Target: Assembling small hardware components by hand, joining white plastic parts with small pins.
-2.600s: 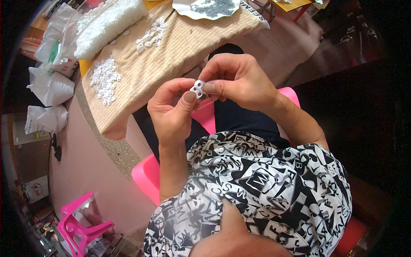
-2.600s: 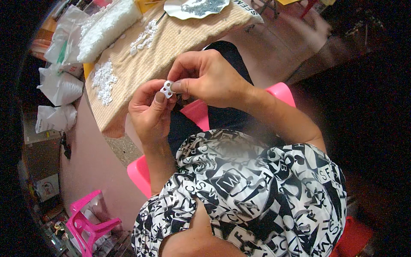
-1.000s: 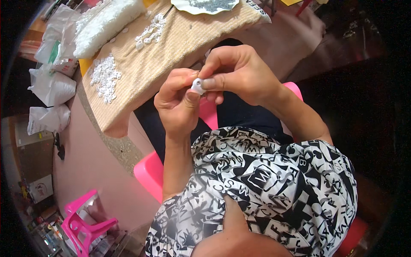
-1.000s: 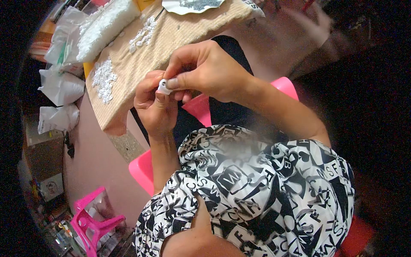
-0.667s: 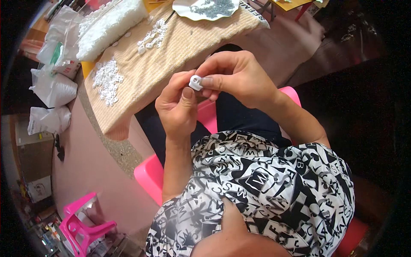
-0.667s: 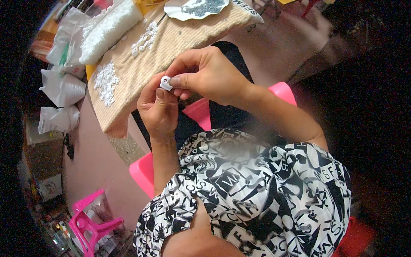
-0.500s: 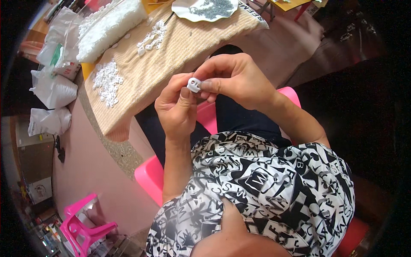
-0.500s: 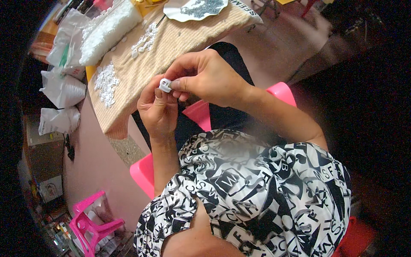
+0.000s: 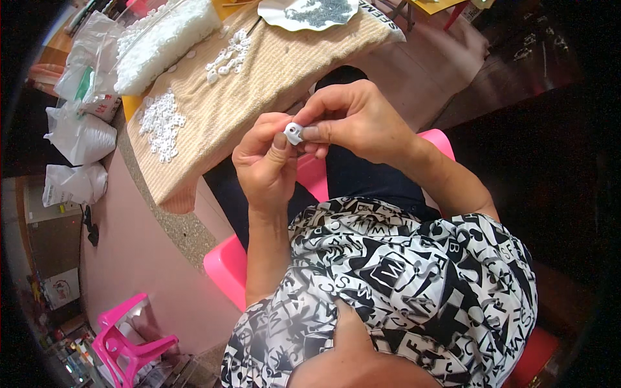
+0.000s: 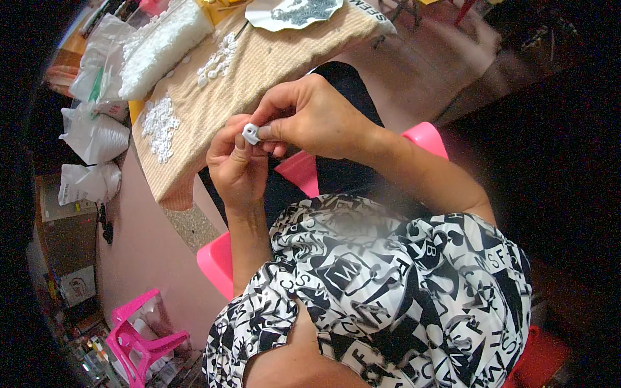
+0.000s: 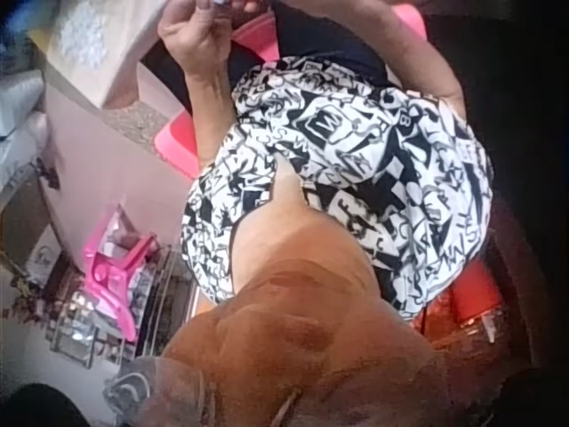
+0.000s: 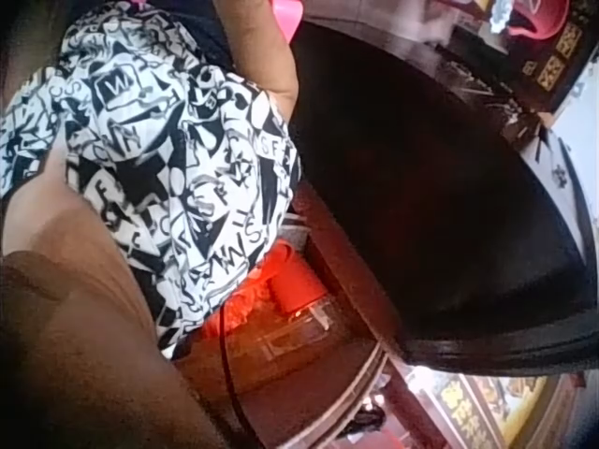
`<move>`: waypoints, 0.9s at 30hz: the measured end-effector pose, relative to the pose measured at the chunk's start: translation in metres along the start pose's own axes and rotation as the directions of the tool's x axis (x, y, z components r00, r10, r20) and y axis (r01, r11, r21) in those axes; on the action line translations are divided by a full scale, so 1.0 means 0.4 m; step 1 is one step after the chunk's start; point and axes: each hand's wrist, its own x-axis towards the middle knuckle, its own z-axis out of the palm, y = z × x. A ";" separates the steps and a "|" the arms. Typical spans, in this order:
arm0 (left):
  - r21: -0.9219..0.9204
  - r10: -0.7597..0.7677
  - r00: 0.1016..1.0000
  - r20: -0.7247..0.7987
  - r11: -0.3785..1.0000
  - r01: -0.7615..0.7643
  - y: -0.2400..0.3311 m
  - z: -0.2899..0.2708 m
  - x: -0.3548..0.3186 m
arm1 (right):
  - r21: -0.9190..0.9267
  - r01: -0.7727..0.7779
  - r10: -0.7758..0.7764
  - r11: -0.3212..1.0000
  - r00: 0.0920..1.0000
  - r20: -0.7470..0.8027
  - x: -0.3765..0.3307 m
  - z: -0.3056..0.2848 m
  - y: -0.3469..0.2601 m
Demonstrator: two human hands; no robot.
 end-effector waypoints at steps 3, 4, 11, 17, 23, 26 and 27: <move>-0.022 -0.023 1.000 0.020 0.999 0.024 0.006 0.004 0.003 | -0.018 0.003 -0.003 1.000 1.000 0.000 0.002 -0.001 0.004; -0.019 -0.024 0.999 0.021 1.000 0.025 0.007 0.006 0.005 | -0.018 0.003 -0.003 1.000 1.000 0.001 0.003 -0.002 0.005; -0.108 -0.136 0.990 -0.035 0.985 0.132 0.003 0.001 0.008 | 0.075 -0.028 0.031 0.997 0.999 -0.040 0.018 -0.011 0.025; -0.167 -0.170 0.985 -0.030 0.972 0.163 0.012 0.001 0.007 | 0.124 0.009 -0.004 0.992 0.999 -0.043 0.024 -0.012 0.043; -0.146 -0.132 0.987 -0.093 0.982 0.118 -0.002 -0.022 0.000 | 0.117 -0.019 0.020 0.993 1.000 -0.008 0.023 -0.010 0.054; -0.127 -0.113 0.989 -0.091 0.987 0.101 -0.009 -0.032 0.006 | 0.122 -0.024 0.024 0.992 1.000 -0.001 0.030 -0.011 0.057; -0.128 -0.110 0.990 -0.088 0.987 0.098 -0.005 -0.029 0.008 | 0.124 -0.021 0.022 0.992 1.000 -0.005 0.030 -0.010 0.054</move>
